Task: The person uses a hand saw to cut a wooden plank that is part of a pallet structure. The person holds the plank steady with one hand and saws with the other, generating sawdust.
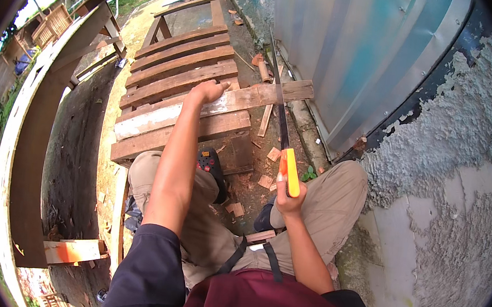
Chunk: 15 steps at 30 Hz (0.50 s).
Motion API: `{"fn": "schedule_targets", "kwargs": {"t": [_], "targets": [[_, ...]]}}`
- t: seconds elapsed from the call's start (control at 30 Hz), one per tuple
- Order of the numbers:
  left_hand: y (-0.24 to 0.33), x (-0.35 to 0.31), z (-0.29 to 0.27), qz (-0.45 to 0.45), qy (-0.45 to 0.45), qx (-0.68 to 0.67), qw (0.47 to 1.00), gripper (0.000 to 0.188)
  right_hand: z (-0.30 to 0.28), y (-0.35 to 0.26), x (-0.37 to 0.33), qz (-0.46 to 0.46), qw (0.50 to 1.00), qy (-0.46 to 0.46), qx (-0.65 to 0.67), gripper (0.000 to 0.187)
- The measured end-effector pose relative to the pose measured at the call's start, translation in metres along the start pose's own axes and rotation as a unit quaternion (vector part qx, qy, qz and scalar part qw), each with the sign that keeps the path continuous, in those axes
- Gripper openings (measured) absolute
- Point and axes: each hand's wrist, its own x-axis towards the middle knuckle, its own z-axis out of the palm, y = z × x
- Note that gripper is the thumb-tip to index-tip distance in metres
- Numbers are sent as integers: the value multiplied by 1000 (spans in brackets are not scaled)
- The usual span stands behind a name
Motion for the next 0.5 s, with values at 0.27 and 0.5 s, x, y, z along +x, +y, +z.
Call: {"fn": "schedule_targets", "kwargs": {"t": [0.27, 0.5], "targets": [[10, -51, 1, 159, 147, 12, 976, 88, -36, 23, -13, 54, 992, 102, 45, 20], [16, -86, 4, 202, 172, 77, 961, 74, -21, 9, -16, 11, 999, 40, 0, 17]]}}
